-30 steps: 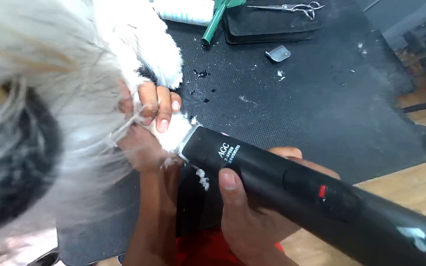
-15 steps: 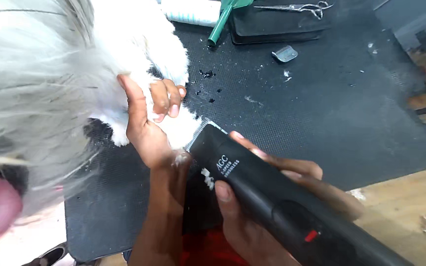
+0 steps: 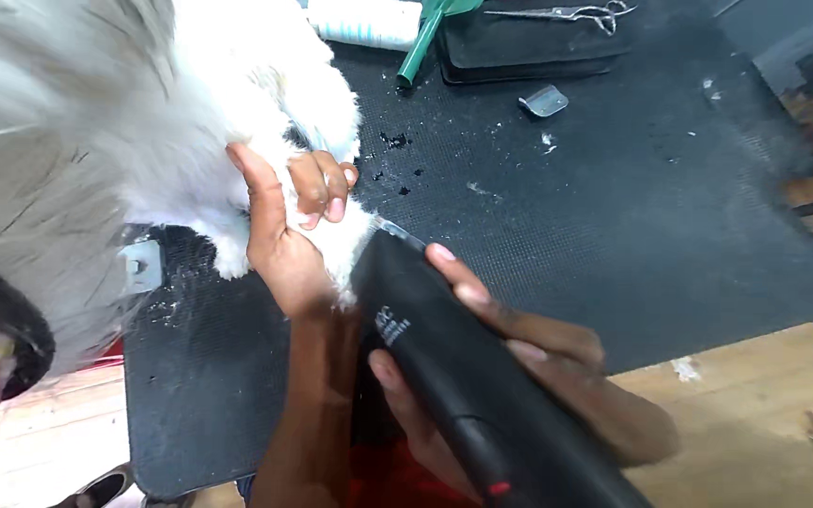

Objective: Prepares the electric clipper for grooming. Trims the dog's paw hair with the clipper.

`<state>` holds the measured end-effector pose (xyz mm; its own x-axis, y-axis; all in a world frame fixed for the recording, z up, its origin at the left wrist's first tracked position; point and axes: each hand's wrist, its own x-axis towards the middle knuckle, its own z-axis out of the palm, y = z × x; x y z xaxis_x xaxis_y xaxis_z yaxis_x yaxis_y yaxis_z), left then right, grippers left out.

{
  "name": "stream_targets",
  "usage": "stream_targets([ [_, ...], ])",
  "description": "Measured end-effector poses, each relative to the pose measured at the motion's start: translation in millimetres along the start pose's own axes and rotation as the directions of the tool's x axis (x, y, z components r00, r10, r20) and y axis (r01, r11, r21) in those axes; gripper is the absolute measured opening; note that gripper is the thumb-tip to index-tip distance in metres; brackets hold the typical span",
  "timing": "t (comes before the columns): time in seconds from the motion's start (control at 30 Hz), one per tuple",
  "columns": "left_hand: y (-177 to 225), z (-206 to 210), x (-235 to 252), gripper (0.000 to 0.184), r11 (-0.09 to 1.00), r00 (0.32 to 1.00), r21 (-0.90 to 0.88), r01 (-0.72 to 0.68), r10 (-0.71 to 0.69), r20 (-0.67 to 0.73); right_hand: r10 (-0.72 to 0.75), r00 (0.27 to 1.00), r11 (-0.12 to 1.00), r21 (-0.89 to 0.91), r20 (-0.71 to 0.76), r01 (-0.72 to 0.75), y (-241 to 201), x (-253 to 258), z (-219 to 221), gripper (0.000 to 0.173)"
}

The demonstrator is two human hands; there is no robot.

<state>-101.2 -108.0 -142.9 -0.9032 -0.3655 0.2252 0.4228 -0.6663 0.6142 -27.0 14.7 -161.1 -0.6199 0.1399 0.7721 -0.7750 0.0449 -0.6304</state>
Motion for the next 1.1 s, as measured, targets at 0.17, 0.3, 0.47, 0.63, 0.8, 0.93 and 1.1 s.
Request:
stream_targets([
  [0.17,6,2,-20,0.053,0.998,0.994,0.056,0.024,-0.029,0.102,-0.052,0.995,0.993,0.111,0.087,0.042,8,10,-6,0.064],
  [0.3,-8,-18,20,0.063,0.991,0.989,-0.099,-0.093,0.103,0.104,-0.022,0.977,0.994,0.113,0.211,-0.002,-2,0,-40,0.067],
  [0.47,-4,4,18,0.063,0.994,0.997,-0.105,-0.033,0.024,-0.079,0.017,0.999,0.997,-0.075,0.033,-0.014,-13,-18,-32,0.068],
  [0.63,-2,7,17,0.062,0.998,0.997,-0.067,-0.014,0.009,-0.081,0.012,1.0,0.997,-0.07,0.01,-0.012,-4,-19,-22,0.07],
  [0.8,-5,2,20,0.064,0.998,0.998,-0.018,-0.06,0.06,-0.008,-0.01,1.0,0.999,-0.05,0.022,0.011,-1,-8,-10,0.067],
  [0.93,-10,-4,23,0.064,0.991,0.992,-0.076,-0.11,0.114,0.056,-0.006,1.0,0.999,0.038,-0.001,0.006,4,-3,-2,0.063],
  [1.1,9,14,-5,0.056,0.998,0.998,-0.012,0.061,-0.061,0.012,-0.002,0.999,0.999,-0.04,-0.046,0.0,-3,-12,-14,0.068],
])
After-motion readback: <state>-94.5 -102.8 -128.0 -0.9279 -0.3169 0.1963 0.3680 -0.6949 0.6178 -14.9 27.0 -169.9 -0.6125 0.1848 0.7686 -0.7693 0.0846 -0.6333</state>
